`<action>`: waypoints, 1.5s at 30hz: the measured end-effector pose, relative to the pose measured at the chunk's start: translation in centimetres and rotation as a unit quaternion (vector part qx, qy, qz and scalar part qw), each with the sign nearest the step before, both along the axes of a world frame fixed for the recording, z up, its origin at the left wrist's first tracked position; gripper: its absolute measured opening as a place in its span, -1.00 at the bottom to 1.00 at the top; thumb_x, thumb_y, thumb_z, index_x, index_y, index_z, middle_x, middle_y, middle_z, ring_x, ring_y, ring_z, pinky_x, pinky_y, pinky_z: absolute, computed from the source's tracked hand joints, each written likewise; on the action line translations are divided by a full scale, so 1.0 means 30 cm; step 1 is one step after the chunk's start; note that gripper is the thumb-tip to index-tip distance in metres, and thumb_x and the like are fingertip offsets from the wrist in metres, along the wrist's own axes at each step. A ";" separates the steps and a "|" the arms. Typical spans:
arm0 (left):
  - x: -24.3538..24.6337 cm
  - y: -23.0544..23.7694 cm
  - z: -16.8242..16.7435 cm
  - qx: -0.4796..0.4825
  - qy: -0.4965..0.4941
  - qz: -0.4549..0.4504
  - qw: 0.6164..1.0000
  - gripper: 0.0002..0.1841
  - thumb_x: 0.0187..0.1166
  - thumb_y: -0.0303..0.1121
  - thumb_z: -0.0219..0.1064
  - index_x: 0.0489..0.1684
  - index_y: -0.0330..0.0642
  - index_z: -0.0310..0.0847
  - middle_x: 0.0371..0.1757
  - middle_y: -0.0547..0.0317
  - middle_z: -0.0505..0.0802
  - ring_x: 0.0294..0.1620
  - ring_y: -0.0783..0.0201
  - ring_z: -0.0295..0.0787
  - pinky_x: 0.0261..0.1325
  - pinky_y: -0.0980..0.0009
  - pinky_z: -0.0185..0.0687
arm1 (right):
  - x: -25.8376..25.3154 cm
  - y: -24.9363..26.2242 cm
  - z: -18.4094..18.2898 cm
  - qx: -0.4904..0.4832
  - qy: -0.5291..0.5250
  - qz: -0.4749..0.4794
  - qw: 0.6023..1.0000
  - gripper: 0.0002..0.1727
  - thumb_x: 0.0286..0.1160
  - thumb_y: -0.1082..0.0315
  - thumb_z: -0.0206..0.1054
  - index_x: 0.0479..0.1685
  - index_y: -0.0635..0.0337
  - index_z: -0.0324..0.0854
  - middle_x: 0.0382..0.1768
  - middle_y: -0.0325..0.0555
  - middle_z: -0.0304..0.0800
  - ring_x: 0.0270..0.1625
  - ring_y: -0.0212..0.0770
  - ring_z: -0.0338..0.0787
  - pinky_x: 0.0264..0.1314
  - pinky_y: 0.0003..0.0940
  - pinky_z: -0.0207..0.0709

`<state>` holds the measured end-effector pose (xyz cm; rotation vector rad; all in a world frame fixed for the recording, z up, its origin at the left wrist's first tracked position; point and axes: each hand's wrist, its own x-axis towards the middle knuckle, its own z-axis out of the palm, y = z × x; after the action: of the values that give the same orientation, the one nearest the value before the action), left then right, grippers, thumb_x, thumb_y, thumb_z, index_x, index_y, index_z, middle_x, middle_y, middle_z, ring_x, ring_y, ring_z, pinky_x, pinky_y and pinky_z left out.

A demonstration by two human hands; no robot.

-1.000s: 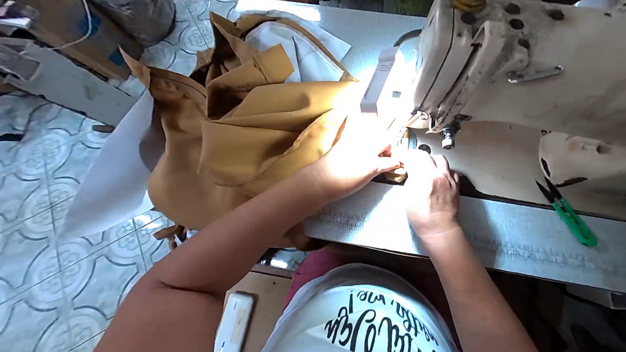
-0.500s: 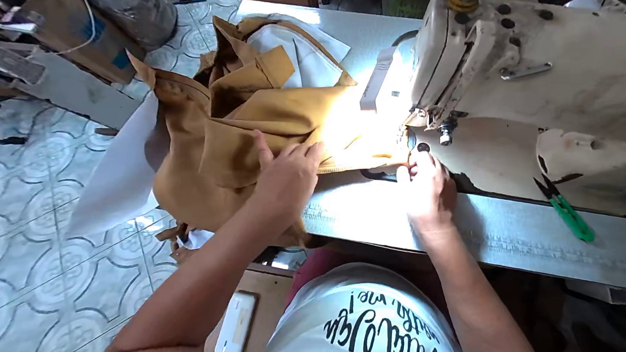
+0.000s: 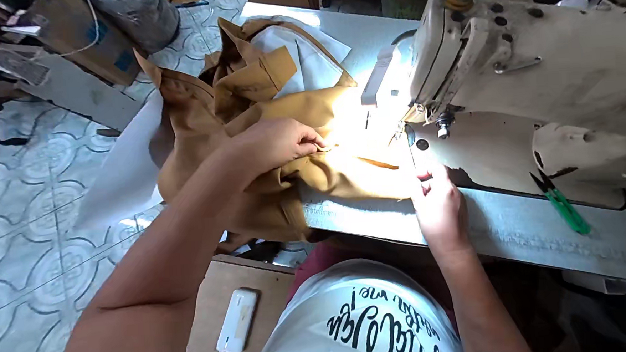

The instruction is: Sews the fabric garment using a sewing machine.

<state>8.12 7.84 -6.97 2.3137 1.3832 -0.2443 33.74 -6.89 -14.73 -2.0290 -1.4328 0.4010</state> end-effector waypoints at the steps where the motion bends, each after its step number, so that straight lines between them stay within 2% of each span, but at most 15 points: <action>1: 0.023 -0.034 0.016 0.049 0.025 0.000 0.999 -0.74 0.76 -0.24 0.26 0.27 0.14 0.79 0.18 0.07 0.85 0.24 -0.03 0.78 0.27 -0.24 0.60 | -0.006 -0.001 0.000 0.013 -0.036 -0.002 0.999 -0.83 0.54 0.41 0.37 0.01 0.28 0.67 -0.31 0.06 0.78 -0.30 0.03 0.82 -0.24 0.04 0.68; 4: 0.097 -0.148 0.048 0.226 -0.064 -0.046 0.971 -0.75 0.60 -0.38 0.41 0.18 -0.13 0.79 0.29 -0.12 0.77 0.43 -0.26 0.61 0.36 -0.33 0.48 | -0.012 0.001 -0.004 0.069 -0.080 0.005 0.994 -0.87 0.56 0.42 0.36 -0.06 0.28 0.73 -0.06 0.16 0.80 -0.09 0.12 0.86 -0.15 0.05 0.74; 7: 0.213 -0.233 -0.035 0.238 -0.198 -0.149 0.939 -0.84 0.67 -0.33 0.29 -0.12 -0.07 0.82 0.08 0.11 0.86 0.17 0.05 0.77 0.18 0.04 0.70 | -0.023 0.003 -0.016 0.067 -0.065 0.012 0.996 -0.81 0.52 0.32 0.46 -0.10 0.29 0.72 -0.17 0.11 0.82 -0.15 0.07 0.86 -0.12 0.03 0.74; 10: 0.275 -0.238 -0.190 0.210 -0.220 -0.172 0.937 -0.79 0.72 -0.35 0.23 -0.04 -0.11 0.84 0.08 0.13 0.90 -0.09 0.12 0.89 -0.09 0.10 0.80 | -0.035 0.001 -0.031 0.038 -0.045 0.012 0.998 -0.74 0.51 0.25 0.48 -0.13 0.33 0.73 -0.22 0.14 0.81 -0.20 0.08 0.85 -0.12 0.03 0.72; 15: 0.277 -0.223 -0.272 0.261 -0.237 -0.158 0.922 -0.75 0.68 -0.50 0.23 0.10 -0.15 0.84 0.15 0.05 0.89 0.19 0.10 0.85 0.24 0.19 0.74 | -0.042 0.003 -0.049 0.043 -0.086 0.012 0.995 -0.81 0.49 0.31 0.47 -0.19 0.30 0.76 -0.28 0.12 0.83 -0.20 0.10 0.87 -0.13 0.03 0.73; 19: 0.285 -0.204 -0.288 0.282 -0.251 -0.153 0.914 -0.73 0.65 -0.53 0.25 0.12 -0.15 0.85 0.10 0.00 0.90 0.17 0.06 0.85 0.26 0.17 0.73 | -0.017 0.010 -0.036 0.040 -0.047 0.009 0.998 -0.86 0.55 0.38 0.39 -0.19 0.31 0.73 -0.38 0.08 0.80 -0.36 0.02 0.82 -0.27 -0.01 0.68; 22: 0.296 -0.188 -0.277 0.263 -0.240 -0.171 0.919 -0.73 0.73 -0.30 0.22 0.13 -0.10 0.84 0.06 0.03 0.87 0.10 0.08 0.84 0.15 0.13 0.73 | 0.033 0.022 -0.028 0.034 0.115 0.007 0.993 -0.85 0.64 0.35 0.31 -0.15 0.28 0.66 -0.48 -0.15 0.70 -0.52 -0.35 0.69 -0.40 -0.36 0.66; 24: 0.306 -0.183 -0.264 0.258 -0.213 -0.185 0.924 -0.55 0.69 0.03 0.20 0.15 -0.11 0.83 0.12 0.01 0.84 0.15 0.05 0.79 0.17 0.09 0.67 | 0.049 0.035 0.006 0.001 0.236 -0.014 0.972 -0.87 0.68 0.39 0.31 -0.19 0.27 0.61 -0.54 -0.24 0.67 -0.60 -0.49 0.65 -0.50 -0.55 0.62; 26: 0.319 -0.184 -0.254 0.253 -0.178 -0.192 0.931 -0.23 0.43 0.41 0.19 0.19 -0.14 0.81 0.27 -0.03 0.81 0.30 -0.01 0.74 0.29 -0.02 0.60 | 0.063 0.047 0.025 -0.029 0.315 -0.036 0.948 -0.85 0.72 0.37 0.29 -0.23 0.24 0.59 -0.55 -0.25 0.66 -0.63 -0.49 0.63 -0.55 -0.59 0.57; 28: 0.338 -0.178 -0.252 0.246 -0.161 -0.207 0.933 -0.12 0.27 0.50 0.27 0.22 -0.17 0.78 0.34 -0.04 0.79 0.33 -0.05 0.74 0.30 -0.12 0.60 | 0.074 0.055 0.027 -0.043 0.373 -0.049 0.926 -0.81 0.74 0.31 0.29 -0.25 0.20 0.60 -0.56 -0.26 0.64 -0.65 -0.50 0.59 -0.59 -0.63 0.52; 30: 0.355 -0.157 -0.267 0.271 -0.190 -0.232 0.915 -0.37 0.45 0.27 0.38 0.18 -0.11 0.77 0.24 0.02 0.82 0.31 -0.03 0.73 0.29 -0.09 0.60 | 0.082 0.060 0.029 -0.050 0.409 -0.057 0.909 -0.79 0.76 0.28 0.26 -0.26 0.18 0.60 -0.55 -0.26 0.63 -0.65 -0.50 0.56 -0.60 -0.65 0.49; 32: 0.371 -0.139 -0.288 0.326 -0.226 -0.250 0.883 -0.81 0.64 -0.27 0.31 -0.01 -0.08 0.82 0.11 0.07 0.88 0.28 0.00 0.76 0.28 -0.02 0.59 | 0.086 0.061 0.032 -0.052 0.428 -0.062 0.900 -0.78 0.77 0.27 0.25 -0.26 0.18 0.61 -0.56 -0.25 0.62 -0.66 -0.50 0.54 -0.62 -0.66 0.46; 34: 0.373 -0.135 -0.290 0.351 -0.220 -0.253 0.874 -0.79 0.63 -0.52 0.23 -0.13 -0.06 0.82 0.02 0.14 0.89 0.31 0.04 0.73 0.37 0.00 0.50 | 0.087 0.060 0.031 -0.054 0.433 -0.063 0.898 -0.78 0.77 0.28 0.25 -0.27 0.19 0.60 -0.58 -0.25 0.60 -0.68 -0.51 0.53 -0.64 -0.68 0.45; 39: 0.316 -0.146 -0.233 0.334 -0.182 -0.278 0.882 -0.76 0.70 -0.46 0.18 -0.08 -0.02 0.83 -0.01 0.13 0.91 0.30 0.00 0.75 0.28 -0.08 0.48 | 0.074 0.056 0.031 -0.068 0.382 -0.050 0.920 -0.82 0.69 0.32 0.34 -0.28 0.21 0.60 -0.61 -0.26 0.66 -0.69 -0.50 0.57 -0.64 -0.64 0.47; 45: 0.305 -0.139 -0.267 0.315 -0.204 -0.287 0.881 -0.66 0.69 -0.46 0.16 0.13 0.17 0.84 0.09 0.22 0.87 0.27 0.10 0.73 0.42 -0.11 0.37 | 0.066 0.063 0.032 -0.075 0.373 -0.062 0.923 -0.83 0.72 0.34 0.31 -0.25 0.22 0.57 -0.61 -0.25 0.61 -0.70 -0.49 0.56 -0.64 -0.63 0.50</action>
<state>17.27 3.67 -14.99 3.0239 0.5767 0.5908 35.73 -5.00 -13.76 -1.7621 -0.8107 1.1126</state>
